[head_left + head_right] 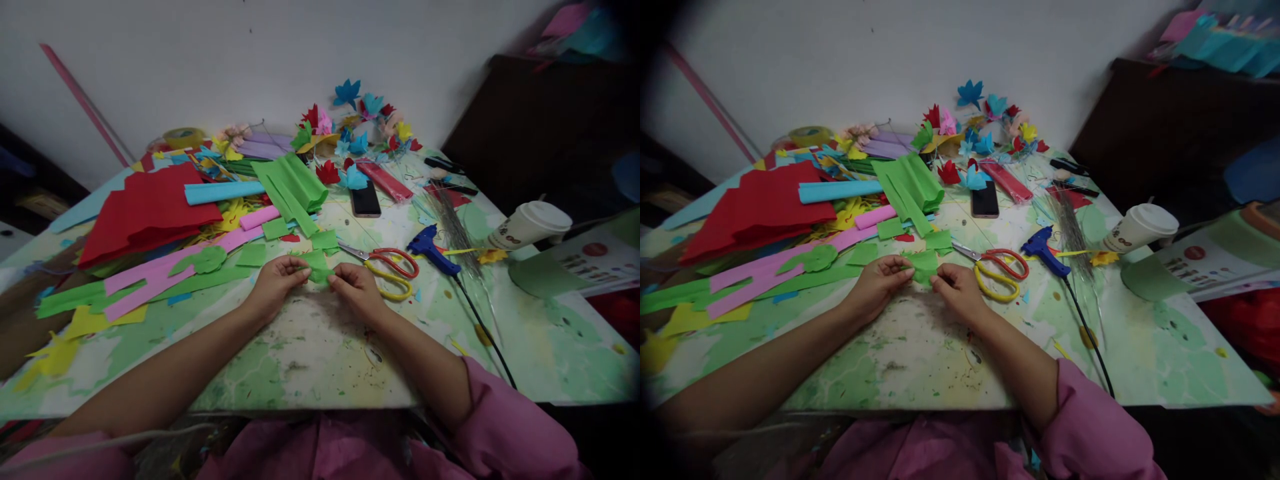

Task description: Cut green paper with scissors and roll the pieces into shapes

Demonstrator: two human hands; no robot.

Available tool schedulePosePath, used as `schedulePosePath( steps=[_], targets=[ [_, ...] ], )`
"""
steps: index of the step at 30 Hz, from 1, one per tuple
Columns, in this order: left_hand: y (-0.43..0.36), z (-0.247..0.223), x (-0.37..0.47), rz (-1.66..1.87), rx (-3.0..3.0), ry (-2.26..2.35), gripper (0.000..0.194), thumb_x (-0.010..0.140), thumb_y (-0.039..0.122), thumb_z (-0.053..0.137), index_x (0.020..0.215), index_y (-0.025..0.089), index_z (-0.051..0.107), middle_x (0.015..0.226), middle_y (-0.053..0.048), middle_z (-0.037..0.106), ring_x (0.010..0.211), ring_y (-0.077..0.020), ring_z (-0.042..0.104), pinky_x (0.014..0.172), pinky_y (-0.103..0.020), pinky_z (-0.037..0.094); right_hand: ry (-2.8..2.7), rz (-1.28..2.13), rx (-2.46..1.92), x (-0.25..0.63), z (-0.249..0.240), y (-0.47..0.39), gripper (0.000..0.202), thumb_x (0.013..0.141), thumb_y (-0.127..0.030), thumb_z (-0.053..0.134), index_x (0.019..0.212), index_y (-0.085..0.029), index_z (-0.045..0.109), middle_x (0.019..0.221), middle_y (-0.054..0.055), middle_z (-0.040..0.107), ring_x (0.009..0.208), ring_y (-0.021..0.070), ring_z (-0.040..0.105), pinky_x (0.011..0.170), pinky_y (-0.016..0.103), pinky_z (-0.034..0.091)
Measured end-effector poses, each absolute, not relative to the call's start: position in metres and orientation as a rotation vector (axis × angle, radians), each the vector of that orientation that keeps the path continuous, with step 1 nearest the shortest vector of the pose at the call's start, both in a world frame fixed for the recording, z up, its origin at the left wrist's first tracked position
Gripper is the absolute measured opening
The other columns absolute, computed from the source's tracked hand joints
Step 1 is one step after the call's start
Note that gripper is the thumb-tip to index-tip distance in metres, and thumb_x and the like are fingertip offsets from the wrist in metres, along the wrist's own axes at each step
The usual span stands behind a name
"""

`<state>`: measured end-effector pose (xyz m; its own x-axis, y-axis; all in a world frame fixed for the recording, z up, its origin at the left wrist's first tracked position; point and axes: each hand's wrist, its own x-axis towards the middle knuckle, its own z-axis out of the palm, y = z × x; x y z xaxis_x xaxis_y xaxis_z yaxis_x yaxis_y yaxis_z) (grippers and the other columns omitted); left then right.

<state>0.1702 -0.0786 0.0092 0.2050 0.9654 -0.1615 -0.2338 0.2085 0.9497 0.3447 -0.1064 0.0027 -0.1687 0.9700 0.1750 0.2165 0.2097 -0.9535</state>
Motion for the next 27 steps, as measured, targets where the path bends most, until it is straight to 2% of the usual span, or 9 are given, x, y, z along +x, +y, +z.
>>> schedulePosePath(
  steps=[4, 13, 18, 22, 27],
  targets=[
    [-0.080, 0.011, 0.170, 1.033, 1.167, 1.045, 0.024, 0.054, 0.021, 0.079, 0.070, 0.012, 0.063, 0.061, 0.002, 0.061, 0.056, -0.0076, 0.054, 0.055, -0.019, 0.042, -1.635, 1.044, -1.223, 0.342, 0.004, -0.106, 0.027, 0.076, -0.040, 0.057, 0.072, -0.014, 0.060, 0.060, -0.002, 0.051, 0.054, 0.0092, 0.041, 0.050, 0.021, 0.030],
    [-0.081, 0.011, 0.169, 0.985, 1.248, 1.124, 0.026, 0.054, 0.026, 0.078, 0.070, 0.013, 0.061, 0.056, 0.003, 0.057, 0.052, -0.0078, 0.050, 0.048, -0.019, 0.036, -1.722, 0.889, -1.313, 0.339, 0.007, -0.107, 0.021, 0.079, -0.029, 0.056, 0.064, -0.014, 0.060, 0.056, -0.002, 0.054, 0.053, 0.0080, 0.044, 0.052, 0.020, 0.032],
    [-0.082, 0.013, 0.169, 0.998, 1.269, 1.120, 0.026, 0.057, 0.027, 0.077, 0.074, 0.013, 0.062, 0.057, 0.004, 0.055, 0.053, -0.0078, 0.048, 0.050, -0.019, 0.036, -1.644, 0.993, -1.310, 0.337, 0.007, -0.108, 0.020, 0.078, -0.028, 0.056, 0.064, -0.015, 0.059, 0.053, -0.003, 0.053, 0.049, 0.0076, 0.042, 0.048, 0.020, 0.031],
    [-0.083, 0.014, 0.169, 0.929, 1.344, 1.060, 0.030, 0.062, 0.034, 0.073, 0.082, 0.014, 0.064, 0.059, 0.003, 0.053, 0.056, -0.0086, 0.046, 0.052, -0.020, 0.035, -1.538, 1.112, -1.312, 0.335, 0.004, -0.109, 0.021, 0.077, -0.031, 0.055, 0.065, -0.014, 0.058, 0.052, -0.003, 0.051, 0.047, 0.0075, 0.040, 0.045, 0.020, 0.030],
    [-0.085, 0.010, 0.167, 0.814, 1.454, 1.058, 0.033, 0.072, 0.044, 0.064, 0.061, 0.013, 0.058, 0.053, 0.003, 0.047, 0.051, -0.0083, 0.040, 0.048, -0.021, 0.029, -1.593, 1.089, -1.275, 0.333, 0.003, -0.111, 0.021, 0.078, -0.031, 0.056, 0.065, -0.014, 0.057, 0.055, -0.002, 0.050, 0.051, 0.0074, 0.039, 0.047, 0.019, 0.030]
  ],
)
